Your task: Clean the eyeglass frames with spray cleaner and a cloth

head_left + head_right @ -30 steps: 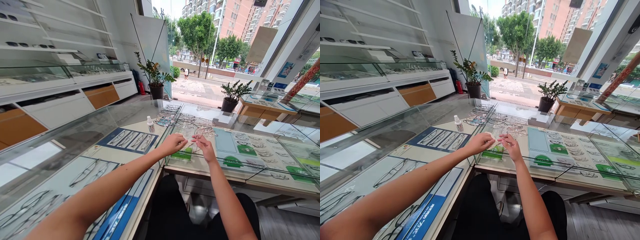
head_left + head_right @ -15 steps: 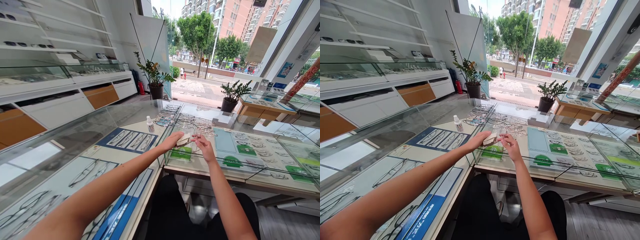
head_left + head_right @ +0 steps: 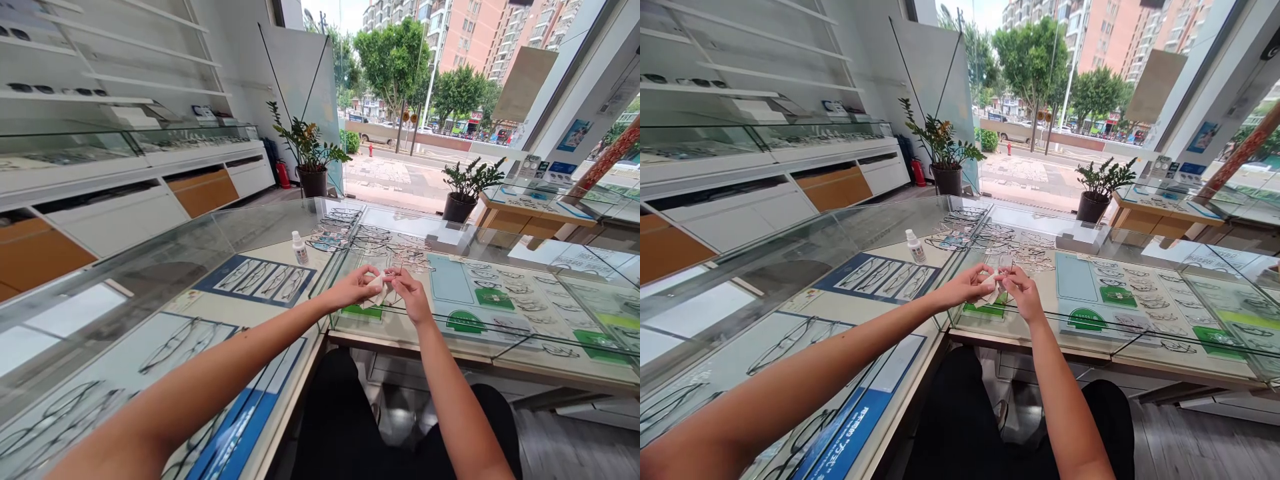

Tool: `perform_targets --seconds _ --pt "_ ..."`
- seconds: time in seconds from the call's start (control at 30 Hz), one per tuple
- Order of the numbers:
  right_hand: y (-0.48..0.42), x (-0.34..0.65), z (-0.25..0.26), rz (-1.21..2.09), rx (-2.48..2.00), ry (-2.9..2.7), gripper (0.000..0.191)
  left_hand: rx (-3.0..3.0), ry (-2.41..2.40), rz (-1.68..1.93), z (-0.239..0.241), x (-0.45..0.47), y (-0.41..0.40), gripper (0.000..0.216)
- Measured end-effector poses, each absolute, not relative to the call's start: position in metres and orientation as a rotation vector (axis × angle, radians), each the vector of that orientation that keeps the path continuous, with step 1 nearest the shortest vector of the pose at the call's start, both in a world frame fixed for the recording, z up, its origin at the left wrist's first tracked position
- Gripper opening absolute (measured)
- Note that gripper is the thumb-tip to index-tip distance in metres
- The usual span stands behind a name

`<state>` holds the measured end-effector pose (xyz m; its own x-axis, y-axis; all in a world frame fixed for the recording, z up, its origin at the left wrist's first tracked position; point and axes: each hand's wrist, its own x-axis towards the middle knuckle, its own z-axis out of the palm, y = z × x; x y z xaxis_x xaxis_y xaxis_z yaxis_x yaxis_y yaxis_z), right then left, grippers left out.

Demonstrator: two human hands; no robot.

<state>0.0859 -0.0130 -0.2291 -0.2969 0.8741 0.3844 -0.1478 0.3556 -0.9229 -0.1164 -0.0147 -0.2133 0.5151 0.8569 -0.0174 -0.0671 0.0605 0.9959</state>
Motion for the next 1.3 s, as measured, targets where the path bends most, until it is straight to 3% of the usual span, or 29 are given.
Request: perform_targets --seconds 0.2,0.5,0.83,1.3 --pt "-0.0136 0.0857 -0.2296 1.233 -0.626 -1.520 0.032 1.355 0.722 0.759 -0.2179 -0.1122 -0.0169 0.066" --pt "-0.0127 0.0875 -0.2314 1.256 -0.663 -1.570 0.041 1.544 0.765 0.644 -0.2092 -0.1136 -0.0182 0.054" --pt "-0.0135 0.0885 -0.2280 1.283 -0.600 -1.576 0.029 1.428 0.743 0.678 -0.2154 -0.1205 -0.0122 0.054" --pt "-0.0140 0.0877 -0.2275 1.242 -0.626 -1.560 0.032 1.470 0.697 0.679 -0.2110 -0.1154 -0.0181 0.046"
